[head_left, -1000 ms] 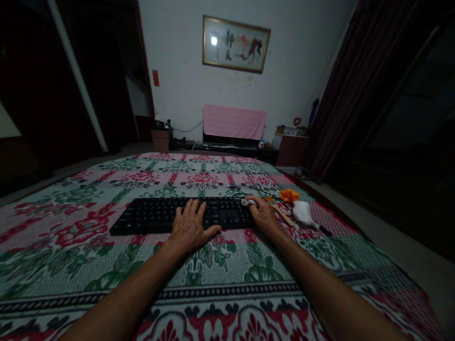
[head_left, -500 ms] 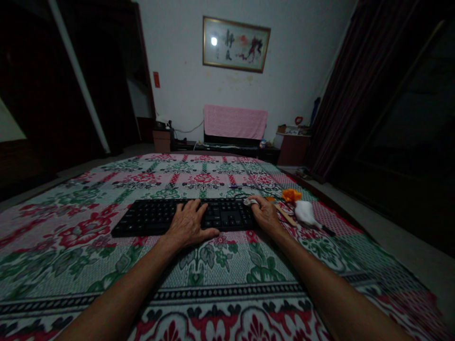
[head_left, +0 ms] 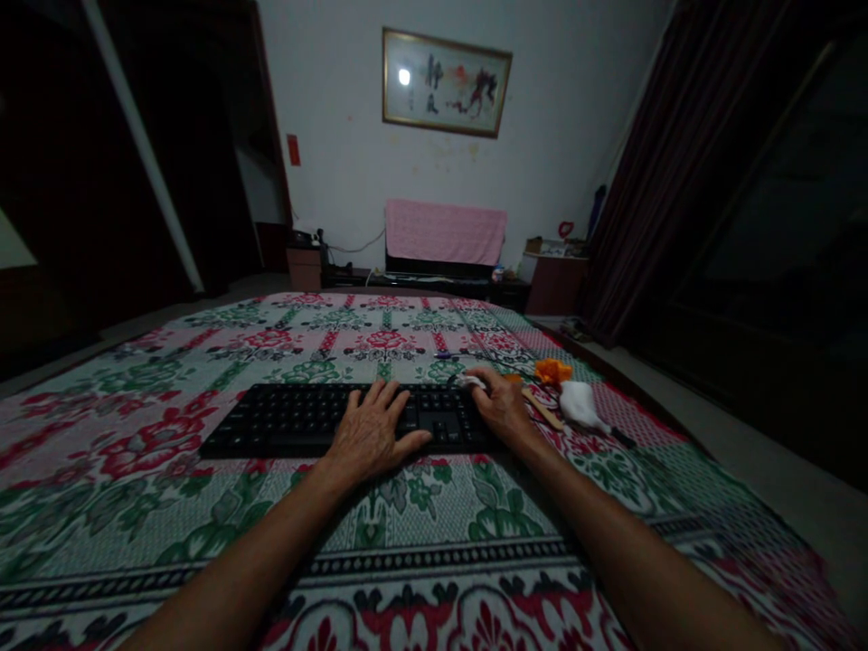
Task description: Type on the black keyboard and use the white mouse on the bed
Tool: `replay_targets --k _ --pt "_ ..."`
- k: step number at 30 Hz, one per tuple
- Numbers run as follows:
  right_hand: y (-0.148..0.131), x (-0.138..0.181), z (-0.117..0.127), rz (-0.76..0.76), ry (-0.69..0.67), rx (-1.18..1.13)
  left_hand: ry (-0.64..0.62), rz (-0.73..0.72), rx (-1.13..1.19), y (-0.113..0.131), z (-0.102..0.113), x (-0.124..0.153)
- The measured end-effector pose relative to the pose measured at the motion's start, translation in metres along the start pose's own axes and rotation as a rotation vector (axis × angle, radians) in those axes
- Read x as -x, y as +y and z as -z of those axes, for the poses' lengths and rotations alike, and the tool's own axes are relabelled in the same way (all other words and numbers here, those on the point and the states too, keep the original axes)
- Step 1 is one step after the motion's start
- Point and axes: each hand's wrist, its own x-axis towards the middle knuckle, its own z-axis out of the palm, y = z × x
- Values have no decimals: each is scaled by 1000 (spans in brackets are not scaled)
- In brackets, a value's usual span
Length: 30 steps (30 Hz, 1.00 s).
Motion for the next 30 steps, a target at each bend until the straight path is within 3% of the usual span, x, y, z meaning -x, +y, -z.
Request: replay_targets --k 6,16,30 --pt "2 -3 -2 142 -28 65 11 -12 -3 1 -2 2" --pt "1 -29 -6 235 -277 128 17 -3 36 0 -4 2" --pt "-2 -24 -4 330 -359 156 18 12 39 0 -6 2"
